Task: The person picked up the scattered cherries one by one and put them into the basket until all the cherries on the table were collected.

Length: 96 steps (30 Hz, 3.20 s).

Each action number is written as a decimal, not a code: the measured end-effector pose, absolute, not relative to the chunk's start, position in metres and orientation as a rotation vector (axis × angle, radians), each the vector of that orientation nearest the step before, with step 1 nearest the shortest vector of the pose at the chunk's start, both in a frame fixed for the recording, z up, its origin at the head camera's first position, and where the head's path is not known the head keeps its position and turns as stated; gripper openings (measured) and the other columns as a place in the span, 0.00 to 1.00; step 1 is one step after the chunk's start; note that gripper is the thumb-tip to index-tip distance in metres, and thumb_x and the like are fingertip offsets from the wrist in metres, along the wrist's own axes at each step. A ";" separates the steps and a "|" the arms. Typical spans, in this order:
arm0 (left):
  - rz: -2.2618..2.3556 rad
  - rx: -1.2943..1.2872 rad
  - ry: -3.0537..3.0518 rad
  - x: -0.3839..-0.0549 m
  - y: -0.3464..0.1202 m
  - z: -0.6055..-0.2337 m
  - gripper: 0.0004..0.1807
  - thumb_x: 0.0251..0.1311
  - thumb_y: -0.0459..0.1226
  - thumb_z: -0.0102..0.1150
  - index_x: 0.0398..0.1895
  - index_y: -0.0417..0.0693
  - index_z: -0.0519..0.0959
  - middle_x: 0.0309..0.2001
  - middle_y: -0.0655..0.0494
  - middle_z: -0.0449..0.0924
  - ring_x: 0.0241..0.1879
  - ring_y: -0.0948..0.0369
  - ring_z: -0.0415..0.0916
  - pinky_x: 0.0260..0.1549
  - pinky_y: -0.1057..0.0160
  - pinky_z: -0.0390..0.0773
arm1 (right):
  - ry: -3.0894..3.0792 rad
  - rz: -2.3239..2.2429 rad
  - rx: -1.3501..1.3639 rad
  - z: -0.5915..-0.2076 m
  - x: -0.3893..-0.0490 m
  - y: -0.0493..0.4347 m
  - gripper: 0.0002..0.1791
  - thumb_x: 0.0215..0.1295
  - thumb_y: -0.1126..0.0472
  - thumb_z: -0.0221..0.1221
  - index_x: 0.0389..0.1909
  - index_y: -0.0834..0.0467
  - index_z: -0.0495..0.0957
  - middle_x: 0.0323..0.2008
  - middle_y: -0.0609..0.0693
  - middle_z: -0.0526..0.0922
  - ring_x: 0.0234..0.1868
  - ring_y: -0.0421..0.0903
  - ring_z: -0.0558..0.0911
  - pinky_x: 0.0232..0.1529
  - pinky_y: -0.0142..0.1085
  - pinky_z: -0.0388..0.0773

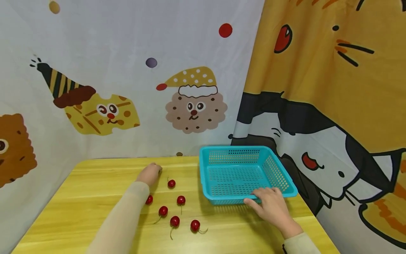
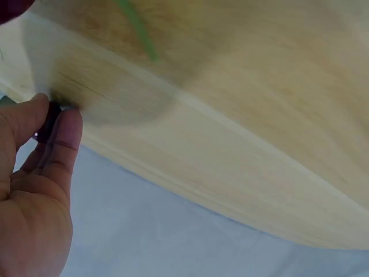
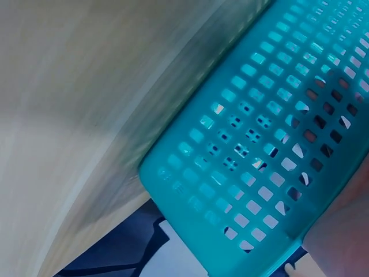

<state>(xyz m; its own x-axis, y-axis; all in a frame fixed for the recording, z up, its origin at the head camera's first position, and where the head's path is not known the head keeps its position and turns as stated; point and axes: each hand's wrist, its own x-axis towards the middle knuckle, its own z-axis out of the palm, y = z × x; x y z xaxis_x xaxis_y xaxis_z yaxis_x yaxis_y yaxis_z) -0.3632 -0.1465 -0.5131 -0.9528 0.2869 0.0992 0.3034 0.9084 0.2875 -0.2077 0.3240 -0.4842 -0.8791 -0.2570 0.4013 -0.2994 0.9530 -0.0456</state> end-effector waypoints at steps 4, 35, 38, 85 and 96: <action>-0.504 -0.516 -2.998 -0.353 -0.155 -0.514 0.11 0.73 0.27 0.61 0.53 0.39 0.88 0.48 0.41 0.86 0.50 0.46 0.86 0.54 0.47 0.88 | -2.729 0.178 0.412 -0.482 -0.202 0.317 0.23 0.71 0.36 0.65 0.48 0.52 0.89 0.47 0.49 0.92 0.51 0.54 0.88 0.56 0.59 0.78; -0.589 -1.130 -2.709 -0.257 -0.006 -0.423 0.15 0.74 0.44 0.67 0.59 0.55 0.87 0.53 0.59 0.88 0.54 0.59 0.83 0.53 0.61 0.87 | -2.717 0.272 0.450 -0.478 -0.185 0.294 0.19 0.70 0.37 0.67 0.46 0.46 0.90 0.45 0.42 0.92 0.48 0.46 0.88 0.51 0.48 0.77; -0.489 -1.207 -2.771 -0.262 0.015 -0.430 0.14 0.73 0.44 0.68 0.58 0.57 0.87 0.52 0.62 0.88 0.52 0.63 0.83 0.51 0.66 0.85 | -2.718 0.267 0.447 -0.478 -0.185 0.294 0.18 0.70 0.37 0.67 0.46 0.46 0.90 0.45 0.42 0.92 0.49 0.46 0.88 0.52 0.48 0.77; -0.867 -0.232 -2.952 -0.326 -0.085 -0.465 0.19 0.73 0.41 0.67 0.59 0.38 0.85 0.60 0.41 0.86 0.59 0.42 0.84 0.59 0.43 0.85 | -2.772 0.298 0.416 -0.479 -0.186 0.295 0.19 0.70 0.35 0.65 0.45 0.45 0.90 0.44 0.40 0.92 0.48 0.45 0.89 0.54 0.52 0.79; -0.863 -0.263 -3.052 -0.327 -0.087 -0.498 0.17 0.61 0.34 0.77 0.52 0.38 0.89 0.51 0.45 0.90 0.53 0.45 0.87 0.58 0.46 0.86 | -2.777 0.325 0.410 -0.480 -0.186 0.294 0.20 0.70 0.35 0.66 0.46 0.46 0.90 0.45 0.42 0.92 0.50 0.48 0.89 0.61 0.64 0.77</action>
<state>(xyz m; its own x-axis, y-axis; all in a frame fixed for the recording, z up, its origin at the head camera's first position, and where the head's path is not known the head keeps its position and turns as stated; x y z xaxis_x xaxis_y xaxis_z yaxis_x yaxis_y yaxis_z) -0.3267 -0.0869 -0.4982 -0.9855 0.1695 0.0053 0.1472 0.8395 0.5231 -0.1865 0.2939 -0.4795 -0.9094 -0.2424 0.3381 -0.3138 0.9332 -0.1752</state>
